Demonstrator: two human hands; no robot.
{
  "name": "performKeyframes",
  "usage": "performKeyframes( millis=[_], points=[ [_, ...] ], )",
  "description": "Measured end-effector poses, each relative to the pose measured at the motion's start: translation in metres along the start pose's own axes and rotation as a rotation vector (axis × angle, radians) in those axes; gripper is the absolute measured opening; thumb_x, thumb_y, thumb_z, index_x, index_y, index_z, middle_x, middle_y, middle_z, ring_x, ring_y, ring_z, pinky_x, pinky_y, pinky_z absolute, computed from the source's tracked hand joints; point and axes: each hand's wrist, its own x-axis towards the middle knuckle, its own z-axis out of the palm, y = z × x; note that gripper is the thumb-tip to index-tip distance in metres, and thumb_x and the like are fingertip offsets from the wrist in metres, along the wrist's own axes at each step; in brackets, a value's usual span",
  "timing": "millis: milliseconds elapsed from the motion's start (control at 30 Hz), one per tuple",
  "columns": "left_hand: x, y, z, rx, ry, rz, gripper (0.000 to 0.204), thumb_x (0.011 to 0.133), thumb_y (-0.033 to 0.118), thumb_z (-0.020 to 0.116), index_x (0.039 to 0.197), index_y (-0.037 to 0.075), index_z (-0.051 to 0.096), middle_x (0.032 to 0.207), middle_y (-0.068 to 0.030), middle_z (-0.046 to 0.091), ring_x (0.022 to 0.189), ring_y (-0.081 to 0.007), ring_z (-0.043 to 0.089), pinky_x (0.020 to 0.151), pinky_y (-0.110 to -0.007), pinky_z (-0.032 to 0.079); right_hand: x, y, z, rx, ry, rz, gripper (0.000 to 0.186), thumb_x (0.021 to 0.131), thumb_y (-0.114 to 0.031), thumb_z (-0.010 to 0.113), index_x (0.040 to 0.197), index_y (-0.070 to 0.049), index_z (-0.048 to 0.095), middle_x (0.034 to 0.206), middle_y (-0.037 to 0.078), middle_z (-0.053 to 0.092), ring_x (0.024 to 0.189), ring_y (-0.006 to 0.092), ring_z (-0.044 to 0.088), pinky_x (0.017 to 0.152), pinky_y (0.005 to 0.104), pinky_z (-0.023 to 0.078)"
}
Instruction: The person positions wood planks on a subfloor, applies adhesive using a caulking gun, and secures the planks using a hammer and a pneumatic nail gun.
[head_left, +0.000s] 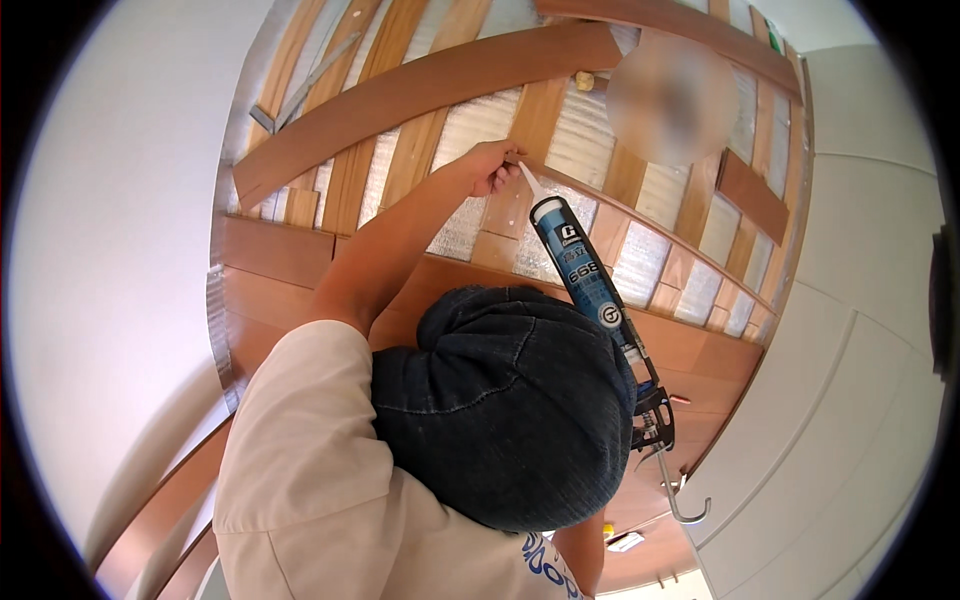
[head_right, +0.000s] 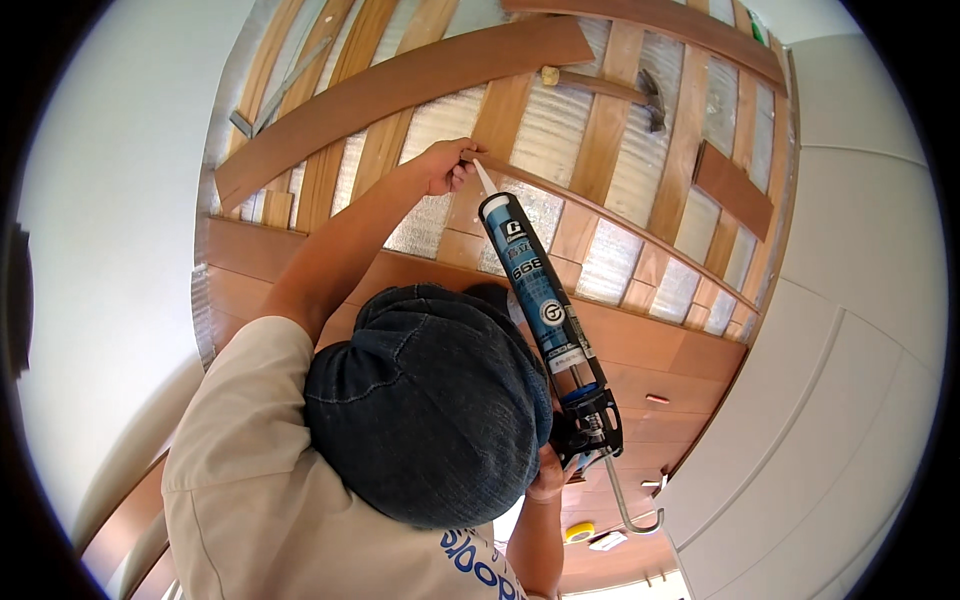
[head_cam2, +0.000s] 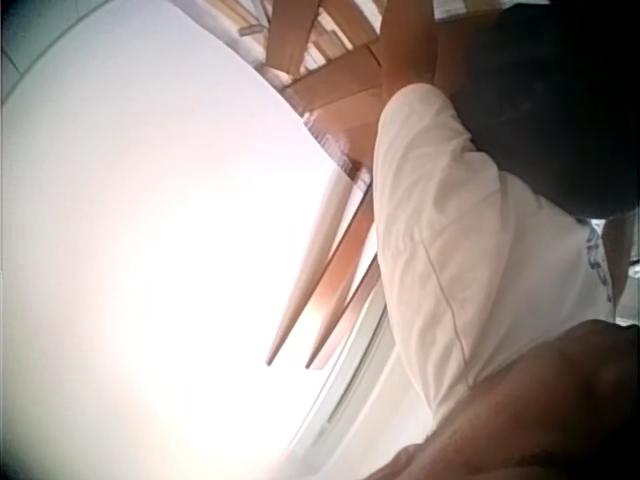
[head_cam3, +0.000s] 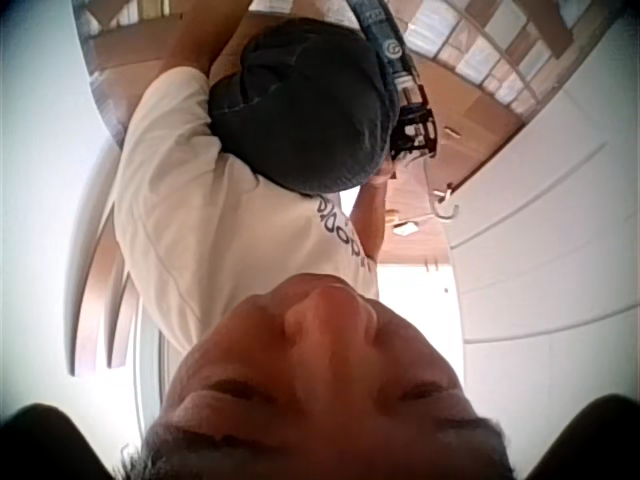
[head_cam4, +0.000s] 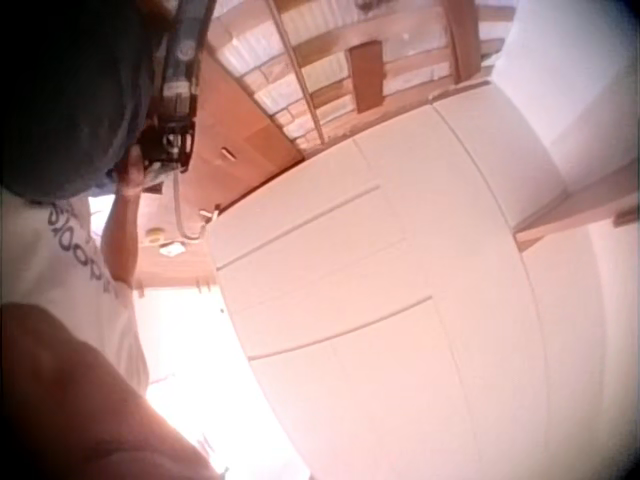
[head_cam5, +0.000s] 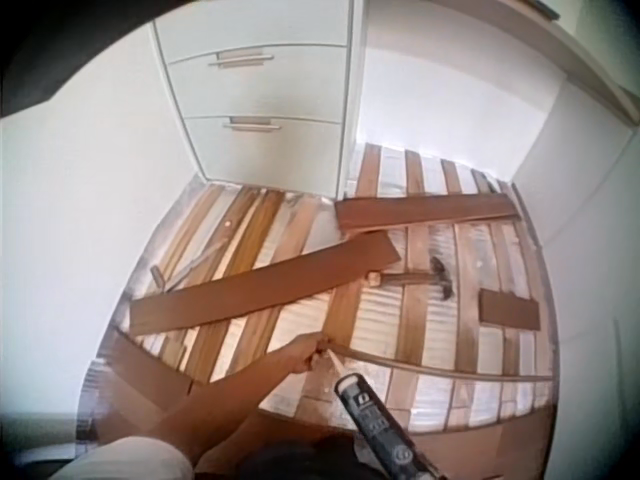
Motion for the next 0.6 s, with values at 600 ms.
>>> performKeyframes(
  millis=[600],
  points=[
    [-0.003, -0.002, 0.010, 0.013, 0.035, 0.053, 0.032, 0.112, 0.031, 0.042, 0.124, 0.019, 0.069, 0.071, 0.0023, 0.053, 0.050, -0.0039, 0.036, 0.047, -0.021, 0.032, -0.013, 0.077, -0.048, 0.056, 0.244, -0.027, 0.066, 0.095, -0.028, 0.077, 0.148, 0.000, 0.051, 0.133, 0.013, 0.065, 0.121, 0.0238, 0.062, 0.109, 0.0396, 0.047]
  ],
)
